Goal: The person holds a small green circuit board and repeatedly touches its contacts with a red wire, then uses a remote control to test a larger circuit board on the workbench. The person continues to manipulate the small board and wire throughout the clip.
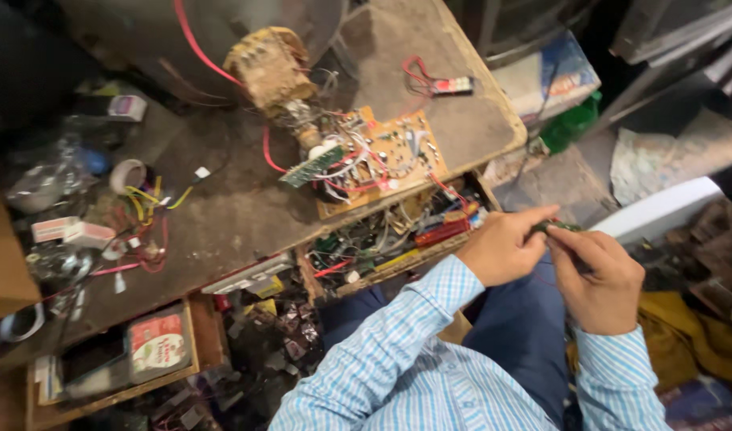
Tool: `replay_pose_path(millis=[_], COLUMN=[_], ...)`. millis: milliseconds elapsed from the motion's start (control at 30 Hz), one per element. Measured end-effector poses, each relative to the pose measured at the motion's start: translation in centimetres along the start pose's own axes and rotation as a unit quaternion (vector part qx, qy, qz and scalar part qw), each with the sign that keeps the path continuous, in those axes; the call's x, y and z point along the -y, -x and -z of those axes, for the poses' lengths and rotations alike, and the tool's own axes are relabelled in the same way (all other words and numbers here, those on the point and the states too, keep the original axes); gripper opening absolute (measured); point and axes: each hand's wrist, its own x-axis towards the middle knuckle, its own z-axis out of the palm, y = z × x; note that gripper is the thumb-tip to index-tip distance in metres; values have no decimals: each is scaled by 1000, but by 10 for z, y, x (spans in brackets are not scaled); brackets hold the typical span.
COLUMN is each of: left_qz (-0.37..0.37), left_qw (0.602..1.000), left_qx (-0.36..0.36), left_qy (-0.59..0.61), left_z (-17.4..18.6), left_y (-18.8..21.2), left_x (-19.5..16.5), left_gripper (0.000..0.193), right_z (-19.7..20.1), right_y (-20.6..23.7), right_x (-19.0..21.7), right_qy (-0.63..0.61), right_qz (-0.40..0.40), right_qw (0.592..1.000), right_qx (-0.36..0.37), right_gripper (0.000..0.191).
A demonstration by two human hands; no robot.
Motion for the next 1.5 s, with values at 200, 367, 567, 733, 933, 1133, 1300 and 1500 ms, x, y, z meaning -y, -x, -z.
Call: replay_pose_path(millis=[200, 367, 567, 733, 933, 1133, 1300, 1500], left_qz=[29, -32, -20, -8, -22, -7, -30, 6], left_qw=[999, 998, 995, 993, 986, 986, 988, 987], left_qx=[13, -3, -1, 25, 78, 65, 38, 56], left_qy=[10, 59, 93, 116, 149, 153, 144, 150], left_z=[12, 39, 95, 149, 158, 129, 109, 87], left_y=[3, 12, -16, -63, -72, -53, -54, -62], left_x=[1, 12, 46, 92, 118, 107, 105, 97], left_gripper=[38, 35, 35, 36, 39, 36, 34, 34], right_z=[21, 15, -157, -299, -355, -324, -302, -281], right_y=[13, -52, -253, -387, -420, -382, -343, -327], right_x=[-30, -52, -61, -69, -81, -91, -117, -152], right_qy=[-151, -29, -10, 63, 119, 145, -218, -478], right_qz=[-121, -97, 78, 143, 207, 47, -228, -315], right_qw=[980, 995, 980, 959, 926, 939, 911, 793], right_qx=[-37, -4, 183, 235, 293, 309, 264, 209], right_gripper=[14, 21, 44, 49, 60, 43, 41, 31])
